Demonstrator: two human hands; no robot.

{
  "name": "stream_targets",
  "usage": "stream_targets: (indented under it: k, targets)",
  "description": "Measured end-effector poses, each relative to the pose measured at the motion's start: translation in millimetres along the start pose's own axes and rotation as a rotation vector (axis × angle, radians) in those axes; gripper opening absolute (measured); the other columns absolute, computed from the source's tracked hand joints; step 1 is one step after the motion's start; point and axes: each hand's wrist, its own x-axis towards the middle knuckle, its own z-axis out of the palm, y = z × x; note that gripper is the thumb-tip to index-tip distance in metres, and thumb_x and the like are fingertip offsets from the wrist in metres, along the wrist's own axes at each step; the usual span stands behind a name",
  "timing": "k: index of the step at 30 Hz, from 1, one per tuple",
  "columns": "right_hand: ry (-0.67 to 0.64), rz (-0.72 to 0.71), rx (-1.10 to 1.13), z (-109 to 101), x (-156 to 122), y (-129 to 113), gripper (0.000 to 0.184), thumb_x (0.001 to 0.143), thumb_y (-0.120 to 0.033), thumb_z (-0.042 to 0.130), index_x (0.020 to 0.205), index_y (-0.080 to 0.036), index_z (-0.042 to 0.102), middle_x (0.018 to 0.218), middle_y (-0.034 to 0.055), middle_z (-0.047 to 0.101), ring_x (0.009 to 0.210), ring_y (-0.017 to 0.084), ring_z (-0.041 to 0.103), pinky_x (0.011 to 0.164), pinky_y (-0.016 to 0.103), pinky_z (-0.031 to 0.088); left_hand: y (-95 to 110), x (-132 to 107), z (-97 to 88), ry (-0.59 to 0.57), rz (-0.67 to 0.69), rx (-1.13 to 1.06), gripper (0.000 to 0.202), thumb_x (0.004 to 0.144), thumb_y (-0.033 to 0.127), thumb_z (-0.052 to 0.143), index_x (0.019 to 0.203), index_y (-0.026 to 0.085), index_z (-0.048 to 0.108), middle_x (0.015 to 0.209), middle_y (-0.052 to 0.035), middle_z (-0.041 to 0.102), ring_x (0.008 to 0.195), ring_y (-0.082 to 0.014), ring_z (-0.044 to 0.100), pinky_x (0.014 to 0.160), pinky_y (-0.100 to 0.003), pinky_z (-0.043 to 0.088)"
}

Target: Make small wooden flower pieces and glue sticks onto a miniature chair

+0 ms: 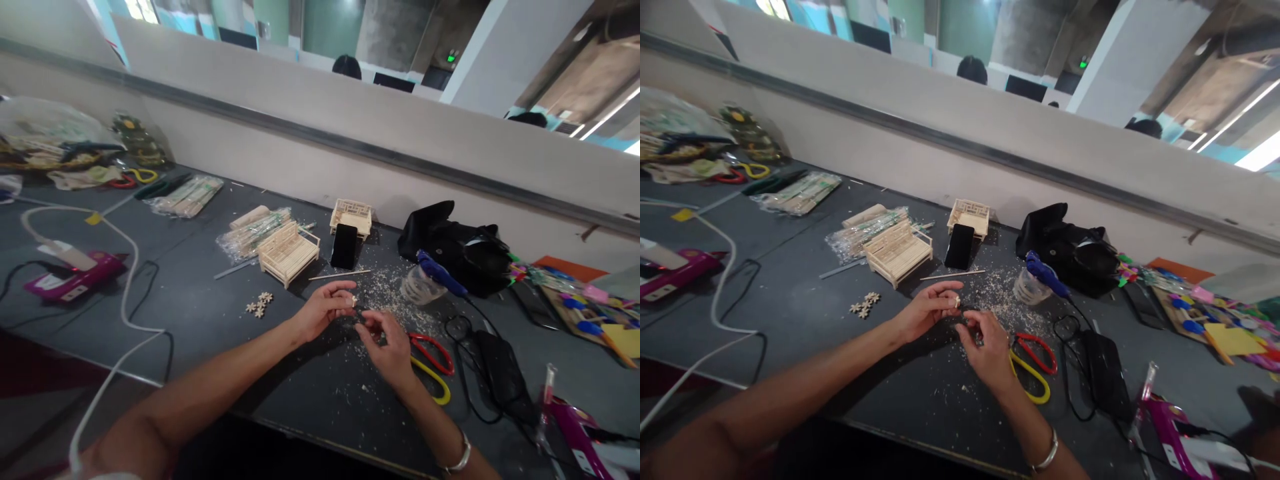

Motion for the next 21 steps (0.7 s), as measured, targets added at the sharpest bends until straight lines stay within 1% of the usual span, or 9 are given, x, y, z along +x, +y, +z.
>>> stream_targets:
  k: [4, 7, 10, 13, 15, 18, 21]
  targets:
    - [-0.012, -0.052, -0.036, -1.9, 2.6, -0.8, 0.019, 0.091, -0.031, 0.059, 0.106, -0.022, 0.066, 0.075, 0.0017, 0.065, 0.063, 0.015, 0.06, 0.059, 0.027, 0.052, 2.2, -3.1, 5.1, 0.032, 0.059, 0.009, 0.045, 0.051, 0.016, 0.089, 0.093, 0.015, 0.072, 0.071, 0.0024, 0.067, 0.062, -0.0087, 0.06, 0.068, -0.024, 0.05]
    - [-0.044, -0.019, -0.035, -6.5, 8.6, -3.1, 0.024, 0.089, -0.033, 0.061, 0.11, -0.022, 0.066, 0.079, 0.0033, 0.067, 0.065, 0.017, 0.062, 0.06, 0.029, 0.053, 2.2, -4.7, 9.8, 0.058, 0.104, 0.023, 0.046, 0.05, 0.018, 0.09, 0.092, 0.015, 0.073, 0.071, 0.0024, 0.067, 0.062, -0.0089, 0.06, 0.066, -0.023, 0.049]
    - [-0.046, 0.117, 0.021, -11.1, 15.2, -6.2, 0.024, 0.087, -0.034, 0.062, 0.107, -0.022, 0.066, 0.079, 0.0028, 0.068, 0.061, 0.016, 0.061, 0.055, 0.028, 0.052, 1.6, -6.4, 15.1, 0.102, 0.151, 0.044, 0.046, 0.048, 0.019, 0.091, 0.09, 0.016, 0.073, 0.069, 0.0026, 0.068, 0.062, -0.0094, 0.06, 0.066, -0.024, 0.049]
    - [-0.004, 0.298, 0.157, -14.9, 21.5, -8.4, 0.023, 0.083, -0.034, 0.062, 0.102, -0.021, 0.067, 0.076, 0.0017, 0.069, 0.06, 0.015, 0.061, 0.052, 0.026, 0.051, 3.4, -9.3, 20.9, 0.148, 0.204, 0.084, 0.045, 0.048, 0.02, 0.09, 0.09, 0.017, 0.073, 0.069, 0.0027, 0.068, 0.063, -0.01, 0.06, 0.068, -0.025, 0.049]
    - [0.006, 0.393, 0.247, -17.1, 25.5, -9.7, 0.022, 0.081, -0.036, 0.064, 0.096, -0.021, 0.068, 0.074, 0.0018, 0.07, 0.061, 0.016, 0.063, 0.052, 0.026, 0.051, 6.5, -11.9, 25.3, 0.178, 0.23, 0.108, 0.045, 0.048, 0.019, 0.09, 0.09, 0.017, 0.073, 0.068, 0.0028, 0.069, 0.063, -0.0105, 0.06, 0.068, -0.025, 0.048]
    - [-0.007, 0.467, 0.334, -19.3, 30.5, -12.5, 0.024, 0.077, -0.038, 0.066, 0.092, -0.02, 0.069, 0.072, 0.0025, 0.07, 0.062, 0.017, 0.065, 0.052, 0.027, 0.051, 11.5, -16.1, 33.7, 0.2, 0.235, 0.103, 0.044, 0.048, 0.017, 0.089, 0.088, 0.018, 0.073, 0.068, 0.0032, 0.068, 0.063, -0.0111, 0.06, 0.069, -0.026, 0.049]
    - [-0.017, 0.478, 0.384, -21.0, 32.6, -15.7, 0.025, 0.076, -0.038, 0.067, 0.092, -0.019, 0.07, 0.073, 0.0029, 0.071, 0.062, 0.017, 0.066, 0.053, 0.027, 0.052, 13.3, -20.0, 44.0, 0.196, 0.216, 0.061, 0.043, 0.047, 0.017, 0.089, 0.087, 0.017, 0.072, 0.068, 0.0029, 0.068, 0.065, -0.0114, 0.062, 0.071, -0.026, 0.049]
